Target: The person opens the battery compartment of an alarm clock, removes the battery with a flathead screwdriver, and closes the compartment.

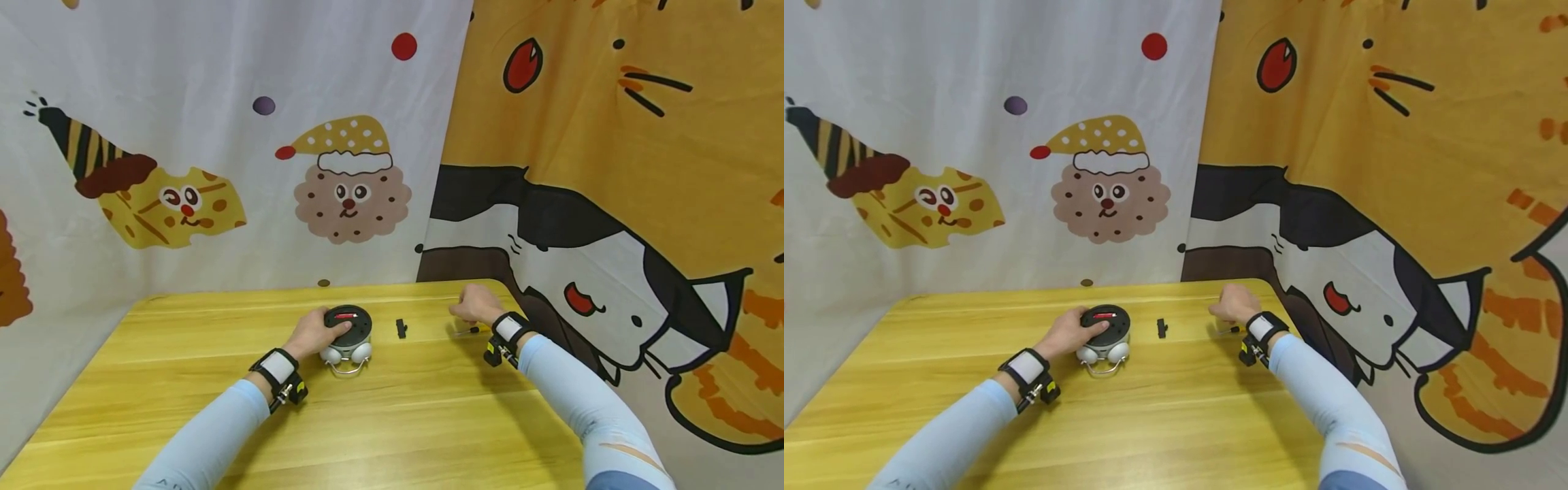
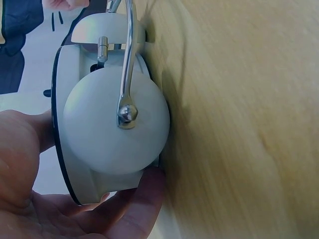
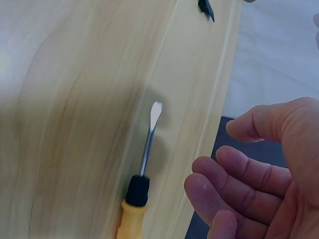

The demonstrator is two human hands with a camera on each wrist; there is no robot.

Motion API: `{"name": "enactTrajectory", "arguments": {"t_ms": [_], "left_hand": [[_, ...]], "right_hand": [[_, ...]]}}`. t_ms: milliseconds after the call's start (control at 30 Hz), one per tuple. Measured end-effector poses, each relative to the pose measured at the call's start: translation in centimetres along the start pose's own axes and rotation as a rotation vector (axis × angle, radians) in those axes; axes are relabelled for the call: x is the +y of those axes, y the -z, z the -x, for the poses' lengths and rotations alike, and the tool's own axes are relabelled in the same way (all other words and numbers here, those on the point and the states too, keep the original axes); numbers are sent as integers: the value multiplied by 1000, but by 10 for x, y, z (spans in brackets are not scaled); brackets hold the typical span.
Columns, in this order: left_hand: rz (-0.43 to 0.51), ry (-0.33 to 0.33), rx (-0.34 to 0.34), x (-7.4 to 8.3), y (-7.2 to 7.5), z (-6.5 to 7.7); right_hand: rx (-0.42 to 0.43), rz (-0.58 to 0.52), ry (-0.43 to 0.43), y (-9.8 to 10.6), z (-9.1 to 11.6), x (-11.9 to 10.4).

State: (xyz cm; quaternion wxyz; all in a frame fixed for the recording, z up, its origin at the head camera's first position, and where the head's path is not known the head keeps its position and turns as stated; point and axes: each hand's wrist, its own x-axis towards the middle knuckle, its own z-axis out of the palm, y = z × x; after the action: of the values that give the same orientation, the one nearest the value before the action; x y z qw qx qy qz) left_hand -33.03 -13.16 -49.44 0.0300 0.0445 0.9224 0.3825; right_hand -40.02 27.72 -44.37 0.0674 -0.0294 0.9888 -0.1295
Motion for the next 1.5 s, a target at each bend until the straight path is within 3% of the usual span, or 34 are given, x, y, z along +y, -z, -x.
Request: {"name": "enactTrajectory", "arguments": {"t_ms": [233,467,567,833,1000,1500], "left_hand": [[-52,-57,34,-35,-18,-30],[-21,-13,8,-17,-9,-16],[-21,-9,17,-18,-8,-17],[-61,-28,31,-39,-20,-35],[-54,6,8,-44,-22,-40],[-43,5,-3,-61,-29,-56]], "right_hand": [[8,12,-25,2,2,18],[-16,43,-74,-1,3,39],[-4,58,-110,-1,3,46],[-7,98,-207,-8,-4,69],[-55,93,-262,-11,-7,77],[-30,3,-321,-19,-9,85]]}}
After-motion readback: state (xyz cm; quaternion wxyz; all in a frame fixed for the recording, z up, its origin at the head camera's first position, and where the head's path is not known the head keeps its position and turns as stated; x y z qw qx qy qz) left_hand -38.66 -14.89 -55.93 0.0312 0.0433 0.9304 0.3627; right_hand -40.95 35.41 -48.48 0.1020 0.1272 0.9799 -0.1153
